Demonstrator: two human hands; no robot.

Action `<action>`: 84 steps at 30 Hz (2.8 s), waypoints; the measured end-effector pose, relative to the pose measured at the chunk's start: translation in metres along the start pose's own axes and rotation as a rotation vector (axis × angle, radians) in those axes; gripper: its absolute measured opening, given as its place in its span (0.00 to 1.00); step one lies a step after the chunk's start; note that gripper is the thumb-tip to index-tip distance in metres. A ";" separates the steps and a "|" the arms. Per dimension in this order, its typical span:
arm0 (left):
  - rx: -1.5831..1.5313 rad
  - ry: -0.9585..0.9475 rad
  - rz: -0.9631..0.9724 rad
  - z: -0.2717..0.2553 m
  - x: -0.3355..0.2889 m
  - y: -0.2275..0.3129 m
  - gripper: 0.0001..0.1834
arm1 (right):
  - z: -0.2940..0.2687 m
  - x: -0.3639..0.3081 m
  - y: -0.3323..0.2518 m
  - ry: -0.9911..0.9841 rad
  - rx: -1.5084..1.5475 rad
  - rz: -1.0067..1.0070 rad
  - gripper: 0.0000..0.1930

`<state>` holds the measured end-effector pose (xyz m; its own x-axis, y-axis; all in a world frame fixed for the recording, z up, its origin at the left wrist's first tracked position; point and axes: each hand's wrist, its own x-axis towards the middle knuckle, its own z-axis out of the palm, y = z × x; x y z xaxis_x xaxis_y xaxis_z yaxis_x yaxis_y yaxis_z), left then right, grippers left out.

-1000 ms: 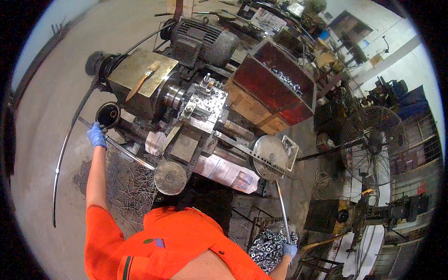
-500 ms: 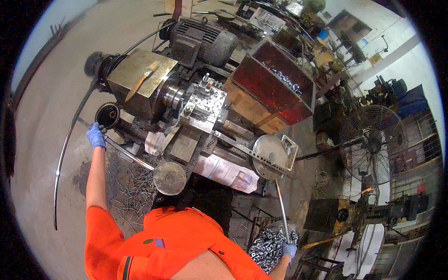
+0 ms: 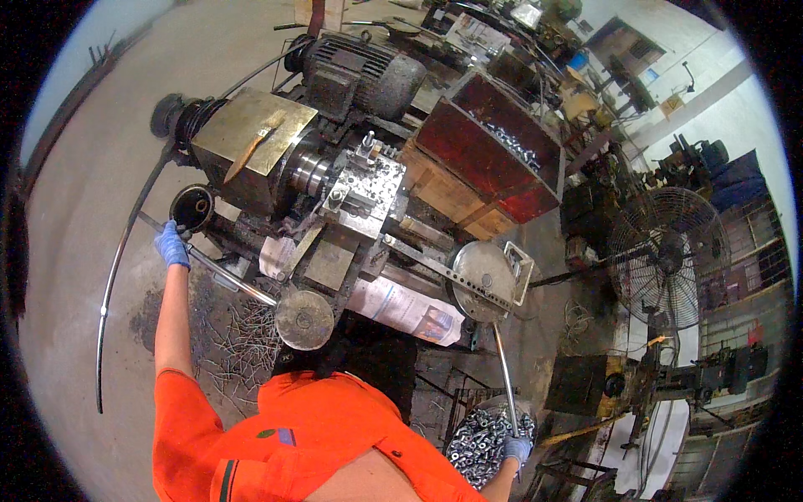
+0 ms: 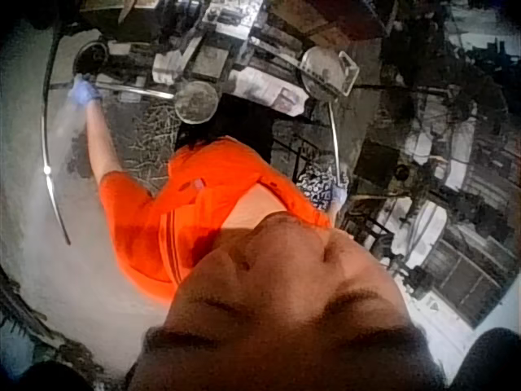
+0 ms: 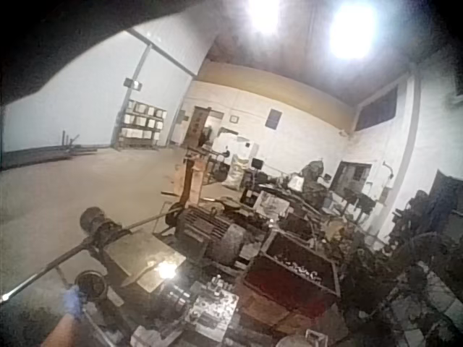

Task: The person operates a lathe to process small metal components, inserting pieces into the chuck and using hand levers to control the cutting action.

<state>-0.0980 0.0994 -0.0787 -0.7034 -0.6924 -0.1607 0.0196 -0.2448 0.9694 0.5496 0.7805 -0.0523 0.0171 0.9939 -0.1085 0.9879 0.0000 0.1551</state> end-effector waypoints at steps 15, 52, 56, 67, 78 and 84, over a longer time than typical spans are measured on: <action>-0.021 0.008 0.003 0.000 -0.002 0.002 0.08 | 0.019 0.008 0.011 0.075 0.007 -0.051 0.21; -0.065 0.020 -0.012 0.000 0.005 -0.007 0.09 | 0.006 -0.022 -0.001 0.014 0.011 0.012 0.22; -0.108 0.026 -0.011 0.001 0.003 -0.005 0.09 | 0.003 -0.024 -0.008 -0.037 -0.009 0.041 0.22; -0.119 0.004 -0.027 -0.002 0.004 -0.004 0.08 | 0.003 -0.028 -0.010 -0.034 -0.056 -0.002 0.24; -0.107 0.016 -0.042 0.000 0.004 -0.005 0.09 | -0.003 -0.041 -0.014 -0.028 0.001 0.016 0.23; -0.143 0.018 -0.033 -0.003 0.008 -0.008 0.08 | -0.004 -0.047 -0.020 0.002 -0.015 0.012 0.23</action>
<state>-0.1015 0.0933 -0.0884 -0.6926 -0.6941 -0.1963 0.0985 -0.3605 0.9275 0.5283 0.7345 -0.0463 0.0290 0.9941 -0.1049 0.9853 -0.0107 0.1708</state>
